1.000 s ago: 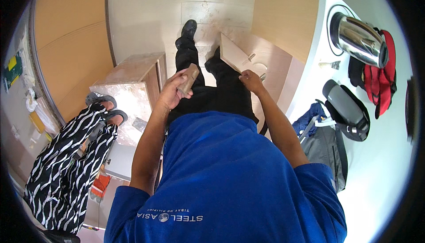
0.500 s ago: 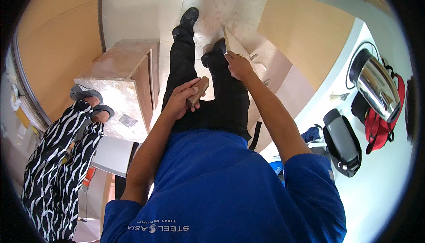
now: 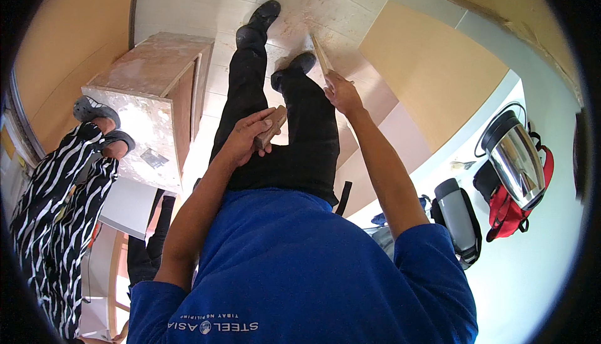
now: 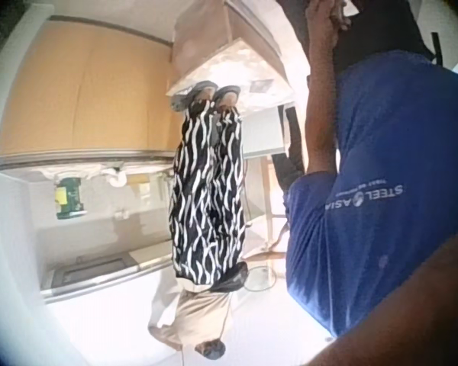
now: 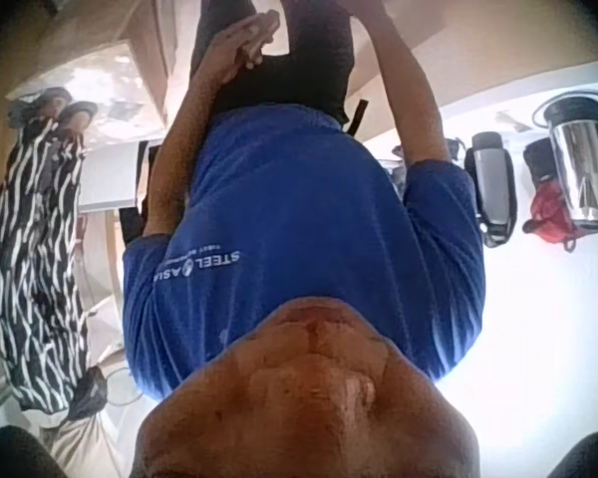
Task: The person measures a wooden block with a tape measure, then rubs the edge of a white cabinet door with a sanding block. They lift and reposition the door, measure it again, and hand it to another person.
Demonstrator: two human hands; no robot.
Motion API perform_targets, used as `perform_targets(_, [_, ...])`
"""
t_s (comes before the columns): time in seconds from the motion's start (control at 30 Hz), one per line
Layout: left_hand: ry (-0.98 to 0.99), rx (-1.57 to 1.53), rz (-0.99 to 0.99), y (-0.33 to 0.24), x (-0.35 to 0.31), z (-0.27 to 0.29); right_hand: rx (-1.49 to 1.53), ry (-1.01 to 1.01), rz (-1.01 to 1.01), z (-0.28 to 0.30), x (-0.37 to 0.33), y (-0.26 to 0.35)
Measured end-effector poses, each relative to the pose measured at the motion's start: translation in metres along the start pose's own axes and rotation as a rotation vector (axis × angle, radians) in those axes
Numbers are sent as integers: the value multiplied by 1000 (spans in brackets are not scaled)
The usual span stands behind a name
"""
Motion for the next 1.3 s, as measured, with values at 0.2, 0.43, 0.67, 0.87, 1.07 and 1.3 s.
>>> perform_targets(0.2, [14, -21, -15, -2, 2, -6, -39, -179, -204, 9, -17, -14])
perform_targets(0.43, [13, 2, -17, 2, 1, -4, -191, -244, -384, 26, -17, -38])
perform_targets(0.67, [21, 24, -45, 8, 0, -2, -230, -223, -430, 41, -10, -57])
perform_targets(0.87, [12, 48, -32, 12, 2, 3, -236, -210, -470, 48, -8, -54])
perform_targets(1.07, [3, 63, -26, 13, 0, 3, -231, -202, -500, 49, -10, -47])
perform_targets(1.3, [-7, 94, -21, 11, -1, 1, -221, -185, -532, 45, -7, -47])
Point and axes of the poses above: each hand's wrist, its own x-axis towards the middle knuckle, its own z-axis out of the back of the hand, y = z × x, the point moved 2 cm from there along x, towards the middle knuckle, and after that the axes turned 1 degree about y, right-handed, at the moved point
